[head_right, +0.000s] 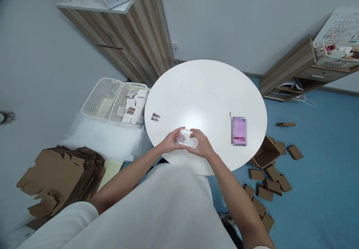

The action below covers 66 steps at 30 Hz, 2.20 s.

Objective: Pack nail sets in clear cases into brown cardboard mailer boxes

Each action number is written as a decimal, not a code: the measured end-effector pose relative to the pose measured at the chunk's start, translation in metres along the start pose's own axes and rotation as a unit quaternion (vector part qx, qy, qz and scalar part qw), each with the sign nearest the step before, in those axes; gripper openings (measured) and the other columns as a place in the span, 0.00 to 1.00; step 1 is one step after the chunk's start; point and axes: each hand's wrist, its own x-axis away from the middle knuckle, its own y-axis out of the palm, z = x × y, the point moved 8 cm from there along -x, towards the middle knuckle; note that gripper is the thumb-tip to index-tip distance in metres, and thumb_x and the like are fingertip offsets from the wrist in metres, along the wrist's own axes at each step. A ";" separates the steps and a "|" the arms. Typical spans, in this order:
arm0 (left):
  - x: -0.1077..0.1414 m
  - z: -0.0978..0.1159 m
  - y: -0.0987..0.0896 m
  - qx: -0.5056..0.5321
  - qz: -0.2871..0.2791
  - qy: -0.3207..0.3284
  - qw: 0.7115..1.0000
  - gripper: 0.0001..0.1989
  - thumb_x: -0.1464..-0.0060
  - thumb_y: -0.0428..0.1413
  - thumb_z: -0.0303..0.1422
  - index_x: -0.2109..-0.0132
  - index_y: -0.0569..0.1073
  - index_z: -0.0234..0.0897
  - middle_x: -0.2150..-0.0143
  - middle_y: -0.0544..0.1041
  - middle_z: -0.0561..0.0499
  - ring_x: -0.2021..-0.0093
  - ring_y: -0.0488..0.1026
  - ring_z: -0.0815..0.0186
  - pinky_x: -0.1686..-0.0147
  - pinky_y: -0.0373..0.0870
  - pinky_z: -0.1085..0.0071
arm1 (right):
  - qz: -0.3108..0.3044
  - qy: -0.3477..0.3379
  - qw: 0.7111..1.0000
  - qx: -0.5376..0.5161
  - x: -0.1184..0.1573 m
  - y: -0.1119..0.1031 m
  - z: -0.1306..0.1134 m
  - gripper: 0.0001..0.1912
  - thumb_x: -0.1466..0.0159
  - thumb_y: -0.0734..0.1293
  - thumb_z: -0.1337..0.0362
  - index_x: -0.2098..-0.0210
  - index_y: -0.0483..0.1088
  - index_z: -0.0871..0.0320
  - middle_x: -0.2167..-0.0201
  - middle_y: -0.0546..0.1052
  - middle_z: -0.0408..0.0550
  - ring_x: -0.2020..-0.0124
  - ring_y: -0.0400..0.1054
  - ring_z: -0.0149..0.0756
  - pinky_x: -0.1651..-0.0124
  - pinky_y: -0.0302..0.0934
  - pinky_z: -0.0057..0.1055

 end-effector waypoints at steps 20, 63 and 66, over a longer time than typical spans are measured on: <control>-0.014 -0.011 0.010 0.042 0.004 0.003 0.999 0.44 0.66 0.65 0.30 0.41 0.55 0.41 0.60 0.68 0.47 0.59 0.68 0.65 0.61 0.67 0.68 | -0.010 0.027 0.997 -0.073 -0.004 -0.011 0.020 0.18 0.57 0.72 0.59 0.69 0.63 0.54 0.56 0.69 0.53 0.54 0.64 0.44 0.58 0.61 0.38; 0.001 -0.096 -0.019 -0.055 0.170 -0.115 0.977 0.21 0.56 0.57 0.27 0.53 0.65 0.37 0.65 0.69 0.52 0.73 0.68 0.75 0.69 0.65 0.74 | 0.103 0.336 0.932 -0.094 0.049 0.034 0.100 0.27 0.45 0.60 0.52 0.49 0.59 0.58 0.64 0.69 0.47 0.71 0.64 0.32 0.65 0.62 0.33; -0.006 -0.103 -0.019 -0.093 0.185 -0.119 0.971 0.21 0.56 0.57 0.26 0.52 0.64 0.37 0.66 0.70 0.52 0.71 0.68 0.73 0.67 0.66 0.72 | 0.104 0.337 0.933 -0.070 0.055 0.042 0.104 0.26 0.45 0.60 0.56 0.49 0.59 0.59 0.61 0.67 0.48 0.72 0.63 0.31 0.64 0.62 0.34</control>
